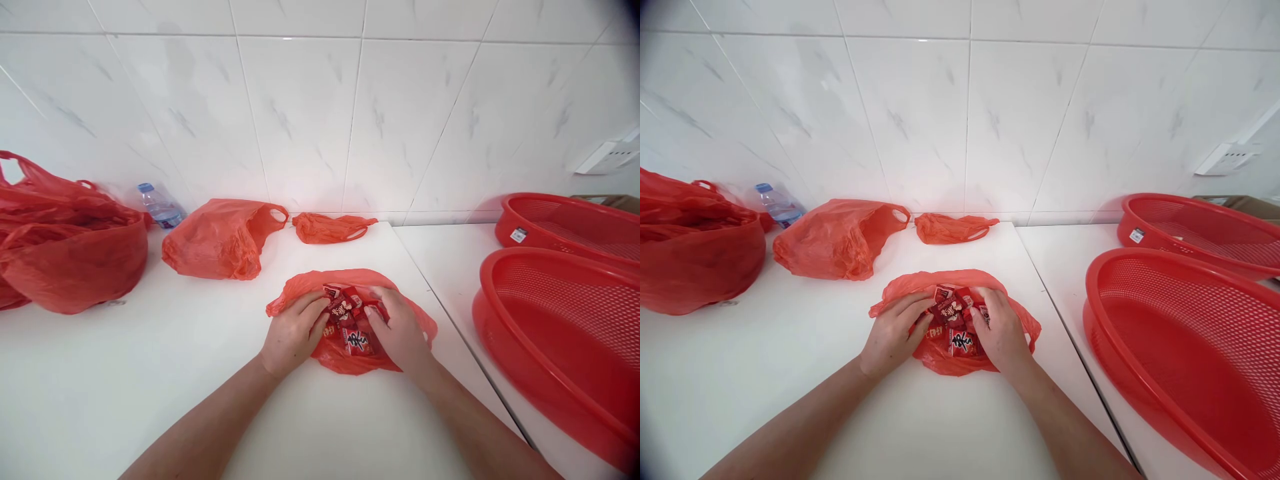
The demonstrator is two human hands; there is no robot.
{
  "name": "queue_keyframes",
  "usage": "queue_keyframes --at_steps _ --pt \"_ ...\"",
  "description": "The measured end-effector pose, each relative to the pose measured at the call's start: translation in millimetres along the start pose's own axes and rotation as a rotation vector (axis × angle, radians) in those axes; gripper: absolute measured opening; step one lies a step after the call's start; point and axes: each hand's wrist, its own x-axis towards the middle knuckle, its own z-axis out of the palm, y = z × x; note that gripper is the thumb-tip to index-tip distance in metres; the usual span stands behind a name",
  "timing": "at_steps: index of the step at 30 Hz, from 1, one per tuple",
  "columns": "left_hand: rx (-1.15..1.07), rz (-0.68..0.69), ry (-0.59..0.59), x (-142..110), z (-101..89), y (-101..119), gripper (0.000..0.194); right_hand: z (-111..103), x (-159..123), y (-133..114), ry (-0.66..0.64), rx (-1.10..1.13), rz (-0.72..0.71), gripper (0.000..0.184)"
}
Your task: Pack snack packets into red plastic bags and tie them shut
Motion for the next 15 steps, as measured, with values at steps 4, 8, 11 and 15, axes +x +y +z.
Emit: queue_keyframes --at_steps 4,8,11,15 --pt "0.027 0.135 0.064 2 -3.6 3 0.035 -4 1 1 0.096 0.018 -0.084 0.023" --pt "0.178 0.048 0.095 6 -5.6 -1 0.038 -6 1 1 0.134 0.064 -0.018 0.036" --pt "0.137 -0.021 0.099 10 -6.0 -8 0.040 -7 4 0 0.059 0.101 0.045 0.049" --pt "0.057 -0.004 0.150 11 -7.9 -14 0.033 -10 9 2 0.083 0.030 -0.040 0.031"
